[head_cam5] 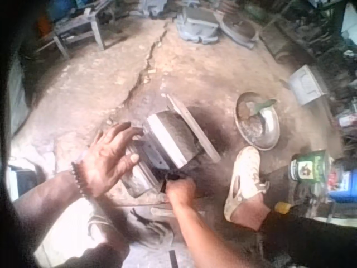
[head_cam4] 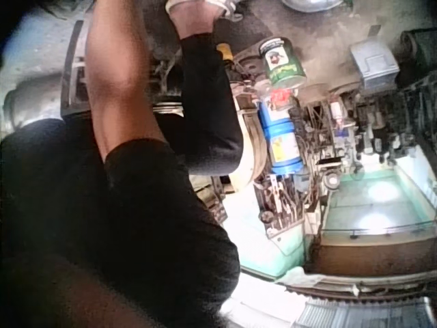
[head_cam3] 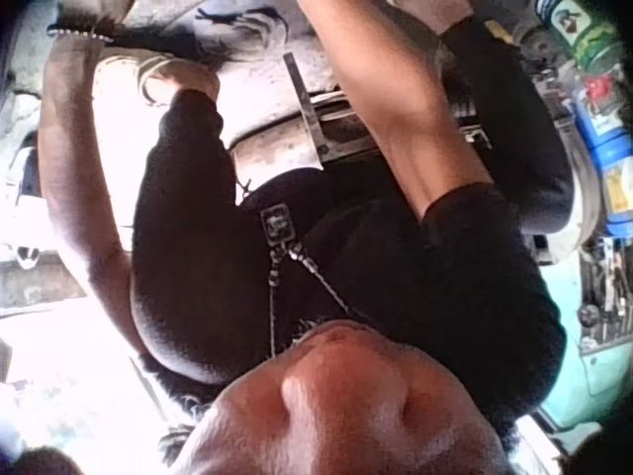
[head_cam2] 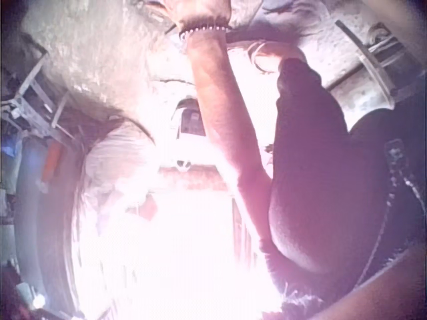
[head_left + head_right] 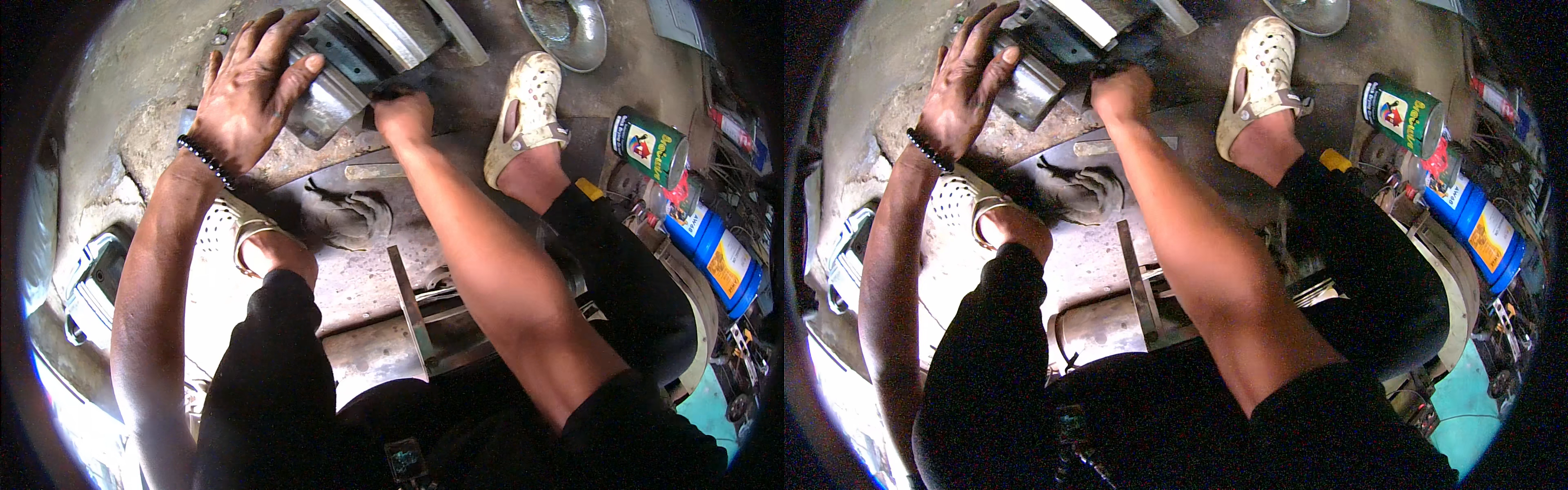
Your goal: The person sits on the floor and scrubs a metal part with a brush and a cloth. They repeatedly dip the brush into a bowl of liquid and scrub the part, then wipe it with a cloth.
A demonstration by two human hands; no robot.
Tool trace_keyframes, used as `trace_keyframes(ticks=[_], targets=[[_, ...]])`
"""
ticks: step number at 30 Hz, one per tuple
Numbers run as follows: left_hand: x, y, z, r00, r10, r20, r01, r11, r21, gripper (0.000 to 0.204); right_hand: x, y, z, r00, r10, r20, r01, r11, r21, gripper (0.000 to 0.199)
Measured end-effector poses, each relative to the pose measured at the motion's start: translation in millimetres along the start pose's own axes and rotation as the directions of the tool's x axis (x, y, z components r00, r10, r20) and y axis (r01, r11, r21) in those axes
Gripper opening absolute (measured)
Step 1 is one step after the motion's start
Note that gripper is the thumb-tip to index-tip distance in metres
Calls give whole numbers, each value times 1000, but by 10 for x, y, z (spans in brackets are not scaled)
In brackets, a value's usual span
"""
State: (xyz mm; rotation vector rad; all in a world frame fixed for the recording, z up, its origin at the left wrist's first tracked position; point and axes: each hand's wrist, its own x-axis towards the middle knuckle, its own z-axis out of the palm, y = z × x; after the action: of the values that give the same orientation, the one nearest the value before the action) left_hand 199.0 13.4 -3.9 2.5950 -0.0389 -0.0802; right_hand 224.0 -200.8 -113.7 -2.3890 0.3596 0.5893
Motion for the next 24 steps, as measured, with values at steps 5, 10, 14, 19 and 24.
trace_keyframes(ticks=[5, 10, 14, 19, 24], targets=[[-20, -55, 36, 999, 28, -37, -28, 999, 16, 56, 219, -169, -200, 973, -18, 228, 107, 917, -385, 47], [-48, -27, 38, 996, 64, -69, -59, 995, 75, 51, 292, -287, -232, 948, 26, 319, 163, 819, -551, 54], [-33, -56, 47, 999, 19, -35, -20, 999, -28, 55, 203, -125, -180, 989, -44, 142, 88, 941, -326, 41], [-19, 21, 18, 995, 56, -83, -52, 997, 52, 56, 66, 82, 87, 994, 65, -87, -64, 998, 14, 23], [-71, 65, -34, 998, -46, 41, 45, 998, 36, 56, 7, 71, 267, 972, 192, -136, -131, 923, 363, 28]])
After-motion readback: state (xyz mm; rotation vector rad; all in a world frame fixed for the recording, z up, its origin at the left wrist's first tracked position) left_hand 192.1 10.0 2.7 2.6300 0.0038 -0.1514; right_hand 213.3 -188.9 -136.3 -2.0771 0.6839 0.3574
